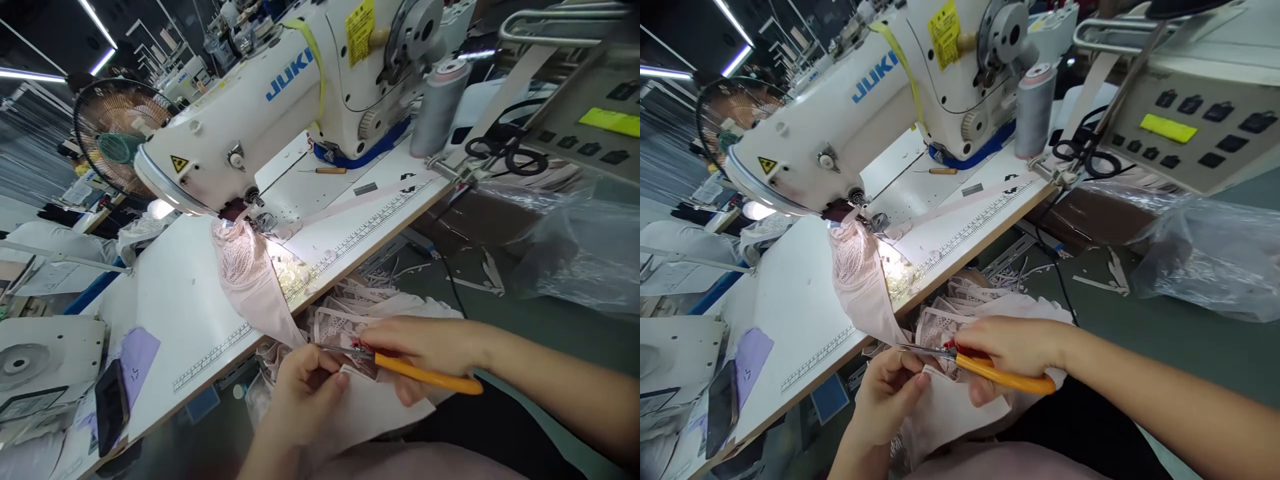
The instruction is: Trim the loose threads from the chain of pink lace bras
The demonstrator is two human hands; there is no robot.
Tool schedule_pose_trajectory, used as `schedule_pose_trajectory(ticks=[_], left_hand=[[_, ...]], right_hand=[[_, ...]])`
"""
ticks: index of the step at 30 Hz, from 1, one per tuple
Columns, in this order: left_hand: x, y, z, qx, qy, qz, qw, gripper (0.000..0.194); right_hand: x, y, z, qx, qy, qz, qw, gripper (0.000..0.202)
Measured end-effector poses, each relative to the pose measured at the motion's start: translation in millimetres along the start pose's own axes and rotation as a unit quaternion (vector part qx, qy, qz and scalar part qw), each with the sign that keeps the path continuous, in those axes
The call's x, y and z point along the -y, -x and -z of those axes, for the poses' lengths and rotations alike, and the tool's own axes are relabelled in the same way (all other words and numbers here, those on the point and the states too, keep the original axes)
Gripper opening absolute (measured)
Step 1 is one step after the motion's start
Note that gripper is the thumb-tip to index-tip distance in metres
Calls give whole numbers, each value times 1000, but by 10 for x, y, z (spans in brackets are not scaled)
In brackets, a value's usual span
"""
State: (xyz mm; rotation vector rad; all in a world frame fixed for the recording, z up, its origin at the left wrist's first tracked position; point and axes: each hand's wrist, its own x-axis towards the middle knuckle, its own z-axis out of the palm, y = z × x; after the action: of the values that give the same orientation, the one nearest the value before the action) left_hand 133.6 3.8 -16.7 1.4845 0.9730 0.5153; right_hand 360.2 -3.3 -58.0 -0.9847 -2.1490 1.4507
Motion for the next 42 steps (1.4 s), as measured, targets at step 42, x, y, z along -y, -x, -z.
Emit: schedule_pose_trajectory(ticks=[42], left_hand=[[175,17,126,-99,42,7,994,31]], right_hand=[[211,155,-289,-22,107,-226,968,33]])
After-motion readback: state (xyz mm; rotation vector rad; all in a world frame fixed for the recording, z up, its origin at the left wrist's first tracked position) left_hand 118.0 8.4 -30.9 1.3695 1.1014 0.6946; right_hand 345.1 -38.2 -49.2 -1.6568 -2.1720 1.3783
